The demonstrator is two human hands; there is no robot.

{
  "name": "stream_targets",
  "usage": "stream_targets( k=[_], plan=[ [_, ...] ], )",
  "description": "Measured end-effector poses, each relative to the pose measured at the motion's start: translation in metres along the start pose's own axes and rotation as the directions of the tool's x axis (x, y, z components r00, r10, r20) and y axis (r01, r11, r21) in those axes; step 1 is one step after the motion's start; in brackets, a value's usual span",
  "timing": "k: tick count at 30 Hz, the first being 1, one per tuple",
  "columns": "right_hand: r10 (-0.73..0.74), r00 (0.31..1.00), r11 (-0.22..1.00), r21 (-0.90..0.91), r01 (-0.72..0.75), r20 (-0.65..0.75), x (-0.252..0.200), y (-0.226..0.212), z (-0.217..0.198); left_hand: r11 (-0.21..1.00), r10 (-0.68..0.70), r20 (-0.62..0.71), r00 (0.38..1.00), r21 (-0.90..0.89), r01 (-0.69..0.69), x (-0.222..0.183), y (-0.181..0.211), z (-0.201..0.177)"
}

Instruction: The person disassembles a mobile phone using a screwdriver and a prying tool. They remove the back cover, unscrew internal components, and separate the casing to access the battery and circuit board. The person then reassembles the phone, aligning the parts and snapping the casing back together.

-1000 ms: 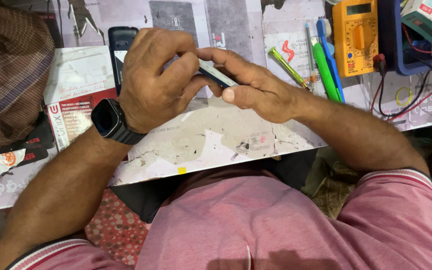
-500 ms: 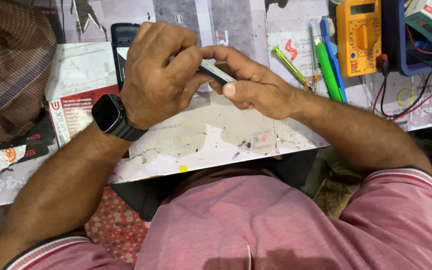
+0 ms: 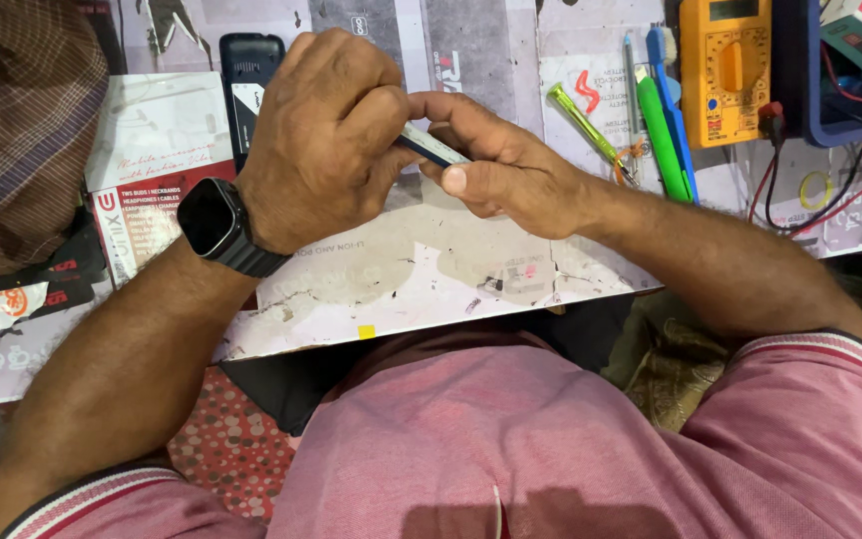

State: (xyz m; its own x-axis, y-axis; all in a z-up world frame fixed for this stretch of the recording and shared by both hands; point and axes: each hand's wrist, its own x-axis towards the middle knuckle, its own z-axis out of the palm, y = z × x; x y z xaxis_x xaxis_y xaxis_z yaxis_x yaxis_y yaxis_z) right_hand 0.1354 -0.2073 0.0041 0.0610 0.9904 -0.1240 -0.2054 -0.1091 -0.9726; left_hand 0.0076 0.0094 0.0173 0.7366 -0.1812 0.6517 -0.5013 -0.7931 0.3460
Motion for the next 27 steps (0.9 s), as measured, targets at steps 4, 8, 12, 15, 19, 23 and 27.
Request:
stream_targets(
  k=[4, 8, 12, 15, 19, 23, 27],
  plan=[
    [-0.01, 1.0, 1.0, 0.025, 0.01, -0.002, 0.0, 0.006, -0.001, 1.0, 0.016, -0.022, 1.0, -0.023, -0.017, 0.002, 0.001, -0.001],
    [-0.02, 1.0, 1.0, 0.022, 0.02, 0.003, -0.001, 0.007, -0.002, 0.999, 0.005, -0.01, 1.0, -0.032, -0.006, -0.002, -0.001, 0.002],
    [-0.006, 1.0, 1.0, 0.029, 0.006, -0.01, -0.002, 0.003, 0.0, 0.999, -0.01, -0.004, 1.0, -0.048, 0.01, -0.007, -0.003, 0.007],
    [-0.002, 1.0, 0.998, 0.066, 0.002, -0.012, -0.001, 0.002, 0.001, 0.998, -0.023, -0.002, 1.0, -0.063, 0.023, -0.008, -0.002, 0.007],
    [0.031, 0.999, 0.993, 0.112, -0.028, -0.029, -0.001, -0.001, 0.002, 0.999, -0.016, -0.007, 1.0, -0.045, 0.016, 0.001, 0.003, 0.001],
    [-0.221, 0.974, 0.784, -0.602, 0.15, -0.045, -0.006, -0.017, -0.002, 0.982, -0.027, -0.083, 0.996, -0.188, 0.011, 0.014, 0.007, -0.008],
    [-0.361, 0.932, 0.413, -0.89, 0.195, 0.037, 0.001, -0.025, -0.008, 0.84, -0.33, -0.103, 0.938, -0.486, 0.242, 0.009, 0.016, -0.011]
  ],
)
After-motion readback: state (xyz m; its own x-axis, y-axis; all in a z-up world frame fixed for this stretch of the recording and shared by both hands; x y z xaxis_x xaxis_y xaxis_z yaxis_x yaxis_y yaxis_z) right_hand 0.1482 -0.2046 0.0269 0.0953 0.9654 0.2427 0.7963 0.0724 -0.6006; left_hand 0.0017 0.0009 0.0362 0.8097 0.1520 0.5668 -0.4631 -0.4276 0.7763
